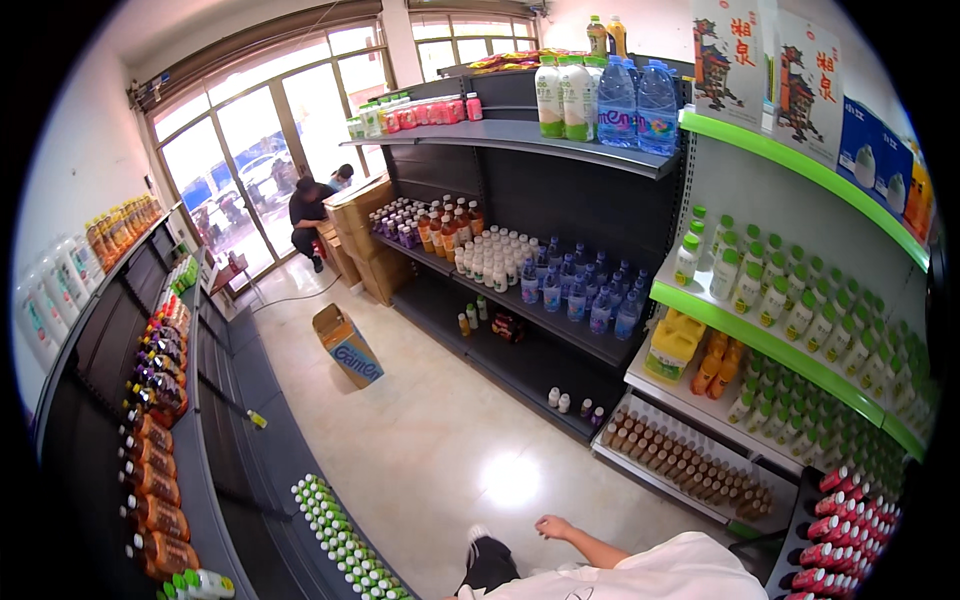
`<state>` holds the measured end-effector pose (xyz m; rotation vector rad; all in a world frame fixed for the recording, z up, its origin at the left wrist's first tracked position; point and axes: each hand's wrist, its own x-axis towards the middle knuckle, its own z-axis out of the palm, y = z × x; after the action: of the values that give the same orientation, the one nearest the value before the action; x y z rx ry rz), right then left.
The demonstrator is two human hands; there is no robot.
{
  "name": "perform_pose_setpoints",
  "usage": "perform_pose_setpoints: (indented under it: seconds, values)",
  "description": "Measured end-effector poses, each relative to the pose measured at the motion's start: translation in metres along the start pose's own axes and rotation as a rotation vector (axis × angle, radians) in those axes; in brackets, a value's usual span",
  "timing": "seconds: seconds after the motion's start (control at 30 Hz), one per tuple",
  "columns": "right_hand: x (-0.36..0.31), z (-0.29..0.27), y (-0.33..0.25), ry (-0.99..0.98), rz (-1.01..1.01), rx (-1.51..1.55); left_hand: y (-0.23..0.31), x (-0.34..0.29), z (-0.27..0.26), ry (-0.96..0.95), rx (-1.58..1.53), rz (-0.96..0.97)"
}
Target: The person removes bottles from store shelves and arranges them on a table by hand.
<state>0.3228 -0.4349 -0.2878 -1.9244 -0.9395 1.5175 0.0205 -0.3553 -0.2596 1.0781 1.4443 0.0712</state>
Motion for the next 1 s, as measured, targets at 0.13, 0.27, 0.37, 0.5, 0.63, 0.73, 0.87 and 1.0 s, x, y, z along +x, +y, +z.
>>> perform_pose_setpoints:
  seconds: [0.13, 0.27, 0.37, 0.5, 0.63, 0.73, 0.87, 1.0]
  values:
    - [0.036, 0.003, 0.01, -0.277, 0.255, 0.109, 0.049, 0.058, -0.02, -0.077, 0.085, -0.019]
    - [0.039, -0.052, -0.001, -0.024, 0.222, -0.067, 0.072, 0.114, -0.078, -0.093, 0.173, -0.1]
    - [0.092, -0.082, -0.006, 0.264, 0.555, -0.472, 0.11, 0.149, -0.127, -0.088, 0.223, -0.132]
    - [0.143, -0.109, -0.064, 0.218, 0.557, -0.035, 0.141, 0.209, -0.198, -0.038, 0.236, -0.156]
    - [0.206, -0.101, -0.118, 0.252, 0.385, -0.117, 0.18, 0.266, -0.245, 0.033, 0.182, -0.085]
    - [0.239, -0.076, -0.193, 0.226, 0.292, 0.149, 0.213, 0.298, -0.252, 0.023, 0.021, -0.041]
    - [0.295, -0.078, -0.222, 0.015, 0.138, -0.018, 0.289, 0.333, -0.226, -0.106, 0.045, -0.008]
    - [0.33, -0.104, -0.293, -0.085, 0.285, 0.166, 0.338, 0.385, -0.203, -0.316, 0.264, 0.069]
